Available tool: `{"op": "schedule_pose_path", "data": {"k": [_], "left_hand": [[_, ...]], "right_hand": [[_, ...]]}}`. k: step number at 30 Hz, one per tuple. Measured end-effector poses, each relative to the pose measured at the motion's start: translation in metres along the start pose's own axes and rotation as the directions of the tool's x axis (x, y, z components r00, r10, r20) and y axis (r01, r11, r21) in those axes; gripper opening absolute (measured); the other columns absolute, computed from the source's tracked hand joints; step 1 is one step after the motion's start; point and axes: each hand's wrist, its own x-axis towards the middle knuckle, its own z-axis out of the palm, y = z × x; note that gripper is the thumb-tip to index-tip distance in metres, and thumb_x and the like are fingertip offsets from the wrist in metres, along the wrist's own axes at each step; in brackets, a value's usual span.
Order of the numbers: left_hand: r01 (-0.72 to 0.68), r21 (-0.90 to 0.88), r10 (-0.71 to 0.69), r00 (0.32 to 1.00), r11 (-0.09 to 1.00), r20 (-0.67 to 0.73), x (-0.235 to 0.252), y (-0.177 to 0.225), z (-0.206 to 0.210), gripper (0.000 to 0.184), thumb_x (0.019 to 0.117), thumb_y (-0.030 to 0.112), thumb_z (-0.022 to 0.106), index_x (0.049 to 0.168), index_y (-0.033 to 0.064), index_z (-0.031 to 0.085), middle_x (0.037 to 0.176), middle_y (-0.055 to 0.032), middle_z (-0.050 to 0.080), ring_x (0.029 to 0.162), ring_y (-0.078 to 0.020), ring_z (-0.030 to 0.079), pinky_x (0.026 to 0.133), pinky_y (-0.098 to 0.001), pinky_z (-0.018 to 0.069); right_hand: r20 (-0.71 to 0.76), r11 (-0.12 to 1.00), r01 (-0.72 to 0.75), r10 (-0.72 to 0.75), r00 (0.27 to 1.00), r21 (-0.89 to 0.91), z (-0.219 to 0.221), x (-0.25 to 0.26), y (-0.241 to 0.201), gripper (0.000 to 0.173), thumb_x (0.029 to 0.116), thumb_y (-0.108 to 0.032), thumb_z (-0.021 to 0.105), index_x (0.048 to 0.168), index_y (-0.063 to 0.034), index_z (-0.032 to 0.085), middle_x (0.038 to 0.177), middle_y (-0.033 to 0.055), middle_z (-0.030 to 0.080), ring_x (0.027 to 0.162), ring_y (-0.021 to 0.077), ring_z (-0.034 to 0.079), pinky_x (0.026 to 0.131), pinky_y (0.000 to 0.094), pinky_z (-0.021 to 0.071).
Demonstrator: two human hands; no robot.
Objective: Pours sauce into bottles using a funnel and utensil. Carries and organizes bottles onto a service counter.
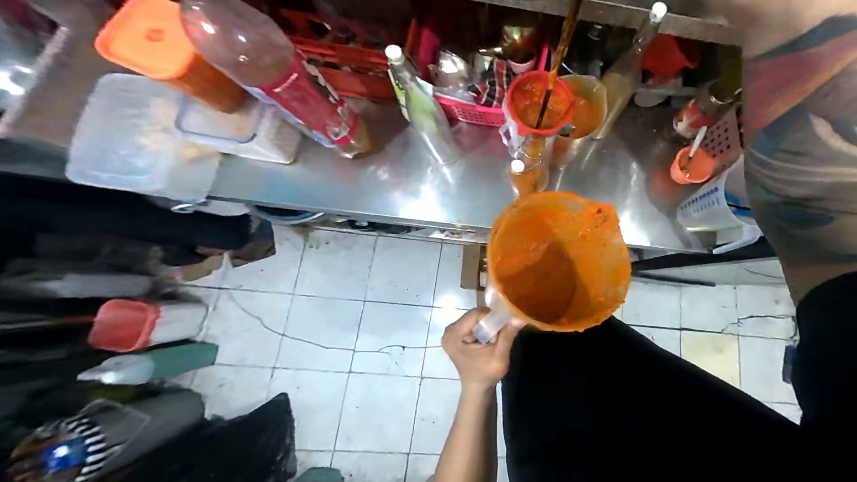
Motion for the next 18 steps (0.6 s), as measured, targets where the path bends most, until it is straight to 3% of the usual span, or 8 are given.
{"op": "schedule_pose_path", "data": {"k": [3, 6, 10, 13, 14, 15, 16, 18], "left_hand": [[0.011, -0.069, -0.008, 0.999, 0.998, 0.047, 0.008, -0.017, 0.037, 0.027, 0.0809, 0.028, 0.088, 0.075, 0.0136, 0.067, 0.064, 0.0111, 0.062, 0.056, 0.0022, 0.057, 0.053, -0.0179, 0.0514], [0.005, -0.094, 0.002, 0.997, 0.996, 0.078, 0.017, -0.031, 0.078, 0.026, 0.0814, 0.022, 0.087, 0.074, 0.0112, 0.064, 0.061, 0.009, 0.059, 0.053, 0.0009, 0.055, 0.051, -0.0186, 0.0504], [0.001, -0.095, 0.002, 0.999, 0.996, 0.033, 0.027, -0.051, 0.129, 0.028, 0.0823, 0.025, 0.086, 0.073, 0.0123, 0.062, 0.058, 0.0082, 0.055, 0.047, -0.0016, 0.052, 0.044, -0.0217, 0.0496], [0.012, -0.092, -0.012, 1.0, 0.996, 0.001, 0.038, -0.063, 0.162, 0.03, 0.082, 0.028, 0.085, 0.073, 0.0139, 0.06, 0.058, 0.0096, 0.054, 0.047, -0.0008, 0.05, 0.044, -0.0207, 0.0471], [0.023, -0.1, -0.023, 1.0, 0.995, 0.005, 0.043, -0.066, 0.172, 0.029, 0.0818, 0.028, 0.086, 0.074, 0.0139, 0.062, 0.058, 0.0099, 0.055, 0.047, -0.0005, 0.051, 0.044, -0.0205, 0.0476], [0.038, -0.107, -0.037, 0.999, 0.993, 0.015, 0.047, -0.069, 0.181, 0.027, 0.0815, 0.027, 0.085, 0.075, 0.0137, 0.063, 0.058, 0.01, 0.055, 0.047, -0.0004, 0.051, 0.044, -0.0202, 0.0482], [0.049, -0.108, -0.046, 0.999, 0.993, 0.025, 0.051, -0.073, 0.19, 0.028, 0.0815, 0.027, 0.085, 0.075, 0.0137, 0.062, 0.058, 0.0099, 0.055, 0.047, -0.0003, 0.051, 0.044, -0.0198, 0.0474], [0.073, -0.108, -0.07, 0.997, 0.991, 0.038, 0.057, -0.083, 0.205, 0.028, 0.0812, 0.026, 0.086, 0.074, 0.0128, 0.062, 0.057, 0.0089, 0.054, 0.046, -0.0009, 0.05, 0.044, -0.0198, 0.046]], "right_hand": [[0.212, 0.951, 0.293, -0.308, 0.928, 0.099, 0.019, -0.006, -0.033, 0.013, 0.0979, -0.014, 0.062, 0.091, -0.0054, 0.068, 0.072, -0.0006, 0.056, 0.063, 0.0016, 0.053, 0.06, 0.0207, 0.0472], [0.244, 0.889, 0.441, -0.457, 0.855, 0.121, 0.03, -0.002, -0.046, 0.037, 0.1045, -0.052, 0.052, 0.111, -0.0213, 0.072, 0.085, -0.0074, 0.067, 0.075, 0.0008, 0.063, 0.067, 0.0249, 0.0543], [0.239, 0.9, 0.41, -0.434, 0.869, 0.146, 0.019, 0.019, -0.036, 0.036, 0.1051, -0.045, 0.054, 0.102, -0.0155, 0.073, 0.079, -0.005, 0.064, 0.07, 0.001, 0.061, 0.063, 0.0226, 0.0524], [0.045, 0.497, 0.743, -0.843, 0.536, 0.448, 0.068, 0.093, 0.036, 0.028, 0.1048, -0.02, 0.056, 0.112, 0.0025, 0.07, 0.097, 0.0082, 0.069, 0.089, 0.004, 0.062, 0.082, 0.0193, 0.0493], [0.0, 0.491, 0.754, -0.838, 0.546, 0.437, 0.07, 0.093, 0.037, 0.031, 0.1058, -0.021, 0.054, 0.113, 0.0044, 0.07, 0.099, 0.0109, 0.071, 0.092, 0.0052, 0.063, 0.085, 0.0192, 0.0491], [0.051, 0.644, 0.675, -0.736, 0.675, 0.359, 0.054, 0.073, 0.019, 0.033, 0.107, -0.026, 0.053, 0.112, -0.0001, 0.072, 0.096, 0.0057, 0.072, 0.088, 0.0015, 0.062, 0.082, 0.0164, 0.0485], [0.284, 0.879, 0.436, -0.475, 0.833, 0.192, 0.016, 0.046, -0.018, 0.036, 0.1087, -0.038, 0.048, 0.115, -0.012, 0.073, 0.095, -0.0033, 0.069, 0.084, -0.0016, 0.061, 0.077, 0.0177, 0.05], [0.289, 0.942, 0.296, -0.331, 0.898, 0.16, -0.008, 0.026, -0.04, 0.045, 0.1038, -0.057, 0.05, 0.103, -0.0186, 0.074, 0.08, -0.0062, 0.066, 0.069, 0.0002, 0.062, 0.06, 0.0215, 0.0522]]}}
